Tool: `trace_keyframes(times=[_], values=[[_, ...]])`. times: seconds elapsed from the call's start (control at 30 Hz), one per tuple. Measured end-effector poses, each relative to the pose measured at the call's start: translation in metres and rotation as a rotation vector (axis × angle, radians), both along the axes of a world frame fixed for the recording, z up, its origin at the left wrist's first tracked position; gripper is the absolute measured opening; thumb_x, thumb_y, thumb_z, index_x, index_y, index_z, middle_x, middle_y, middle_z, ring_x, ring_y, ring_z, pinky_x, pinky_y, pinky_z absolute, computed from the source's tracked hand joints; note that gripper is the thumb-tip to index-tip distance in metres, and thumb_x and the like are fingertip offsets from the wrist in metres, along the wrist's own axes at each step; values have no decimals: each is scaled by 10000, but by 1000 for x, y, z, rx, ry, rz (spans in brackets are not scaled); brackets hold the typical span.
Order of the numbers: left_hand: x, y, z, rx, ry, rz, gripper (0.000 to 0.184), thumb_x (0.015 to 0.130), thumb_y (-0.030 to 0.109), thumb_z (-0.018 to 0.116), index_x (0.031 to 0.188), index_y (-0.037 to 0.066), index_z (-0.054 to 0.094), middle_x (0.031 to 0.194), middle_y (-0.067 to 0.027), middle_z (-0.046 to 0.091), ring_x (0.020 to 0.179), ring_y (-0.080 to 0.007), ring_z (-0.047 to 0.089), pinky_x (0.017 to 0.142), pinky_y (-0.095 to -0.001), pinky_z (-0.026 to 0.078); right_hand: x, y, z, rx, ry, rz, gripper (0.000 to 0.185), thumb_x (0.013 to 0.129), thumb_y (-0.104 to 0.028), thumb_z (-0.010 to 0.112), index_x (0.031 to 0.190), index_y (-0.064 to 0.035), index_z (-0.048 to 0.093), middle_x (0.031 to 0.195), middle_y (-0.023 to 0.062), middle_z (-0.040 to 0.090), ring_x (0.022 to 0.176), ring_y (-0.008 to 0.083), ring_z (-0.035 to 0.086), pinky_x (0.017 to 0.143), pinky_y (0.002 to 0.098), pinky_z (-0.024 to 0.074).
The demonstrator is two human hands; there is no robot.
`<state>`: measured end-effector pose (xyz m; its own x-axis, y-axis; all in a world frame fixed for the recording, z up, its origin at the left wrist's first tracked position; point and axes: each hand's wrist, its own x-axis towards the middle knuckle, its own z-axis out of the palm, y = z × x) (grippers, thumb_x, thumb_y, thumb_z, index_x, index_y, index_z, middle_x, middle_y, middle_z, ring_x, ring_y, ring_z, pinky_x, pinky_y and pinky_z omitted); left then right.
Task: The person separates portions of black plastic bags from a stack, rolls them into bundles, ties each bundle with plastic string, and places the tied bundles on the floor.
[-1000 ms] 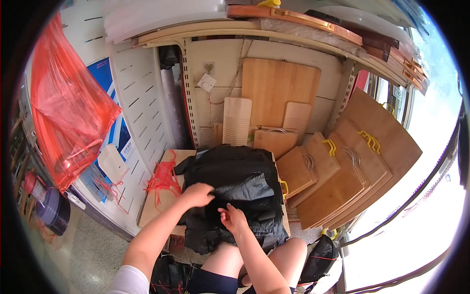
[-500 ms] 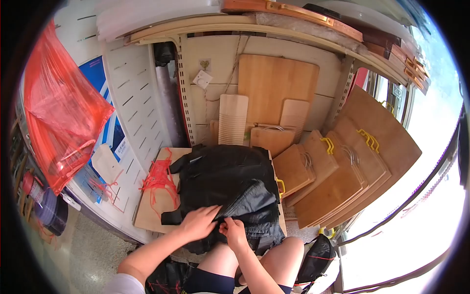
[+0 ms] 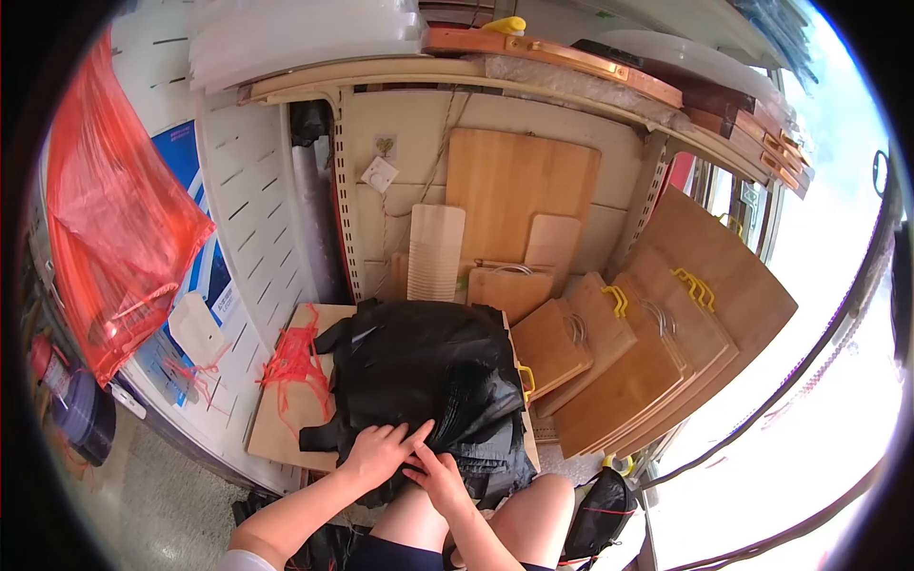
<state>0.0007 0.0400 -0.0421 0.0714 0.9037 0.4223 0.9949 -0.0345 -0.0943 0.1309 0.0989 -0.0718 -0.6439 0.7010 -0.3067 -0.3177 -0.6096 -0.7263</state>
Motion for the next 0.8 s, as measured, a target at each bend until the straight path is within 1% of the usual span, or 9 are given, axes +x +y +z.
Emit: trace_keyframes(times=[0.07, 0.1, 0.2, 0.3, 0.4, 0.5, 0.6, 0.7, 0.8], values=[[-2, 1, -21, 94, -48, -14, 489, 726, 119, 592, 1213, 80, 573, 941, -64, 646, 775, -222, 645, 681, -333, 524, 0, 7, -2, -27, 7, 18, 344, 874, -234, 666, 877, 106, 609, 923, 144, 619, 840, 177, 607, 762, 312, 533], [-1, -2, -16, 16, -40, 4, 407, 724, 109, 587, 1123, 27, 593, 1039, -106, 650, 813, -225, 668, 688, -318, 540, -2, 9, -5, -64, -10, -24, 314, 872, -200, 661, 825, 108, 619, 893, 133, 616, 822, 170, 604, 750, 319, 549], [4, -6, -9, 4, -17, -61, 416, 729, 107, 586, 1143, 67, 597, 1020, -119, 647, 770, -238, 660, 665, -336, 539, -2, 12, -7, -124, 60, -94, 308, 863, -183, 667, 895, 109, 573, 909, 118, 597, 834, 186, 599, 770, 365, 555], [10, -7, 0, -211, -29, -49, 430, 754, 118, 578, 1180, 172, 598, 1044, -138, 636, 740, -263, 647, 645, -340, 539, -2, 14, -14, -220, 19, -194, 332, 855, -184, 675, 995, 65, 506, 942, 95, 573, 855, 192, 592, 766, 402, 550], [16, -4, 2, -269, -9, -22, 449, 781, 140, 569, 1202, 294, 587, 1135, -140, 608, 717, -278, 630, 626, -360, 534, 4, 7, -11, -142, 44, -138, 365, 858, -187, 671, 1064, 12, 445, 971, 85, 554, 868, 189, 582, 767, 421, 543], [21, 2, 5, -274, 86, -85, 476, 797, 155, 560, 1233, 346, 563, 1235, -133, 563, 736, -271, 625, 623, -368, 522, 2, 8, -20, -143, -5, -176, 133, 869, -155, 645, 810, -57, 576, 842, 35, 586, 769, 154, 592, 740, 392, 518], [16, 6, 4, -247, 224, -167, 510, 796, 162, 561, 1268, 354, 543, 1276, -119, 543, 736, -244, 606, 617, -356, 500, 2, 15, -30, -195, 36, -213, 144, 875, -151, 638, 893, -39, 549, 854, 55, 578, 777, 186, 598, 722, 417, 517], [14, 5, 7, -118, 284, -206, 498, 800, 174, 571, 1277, 312, 540, 1291, -143, 537, 703, -207, 583, 571, -284, 458, 4, 18, -16, -229, 36, -291, 251, 901, -176, 598, 1049, 1, 498, 906, 91, 573, 790, 229, 600, 712, 446, 515], [20, 2, 11, -59, 232, -185, 532, 799, 167, 567, 1306, 318, 522, 1251, -138, 556, 706, -203, 576, 572, -285, 456, 1, 31, -35, -285, 54, -335, 276, 926, -242, 559, 955, 30, 526, 818, 95, 559, 741, 205, 601, 623, 422, 548]])
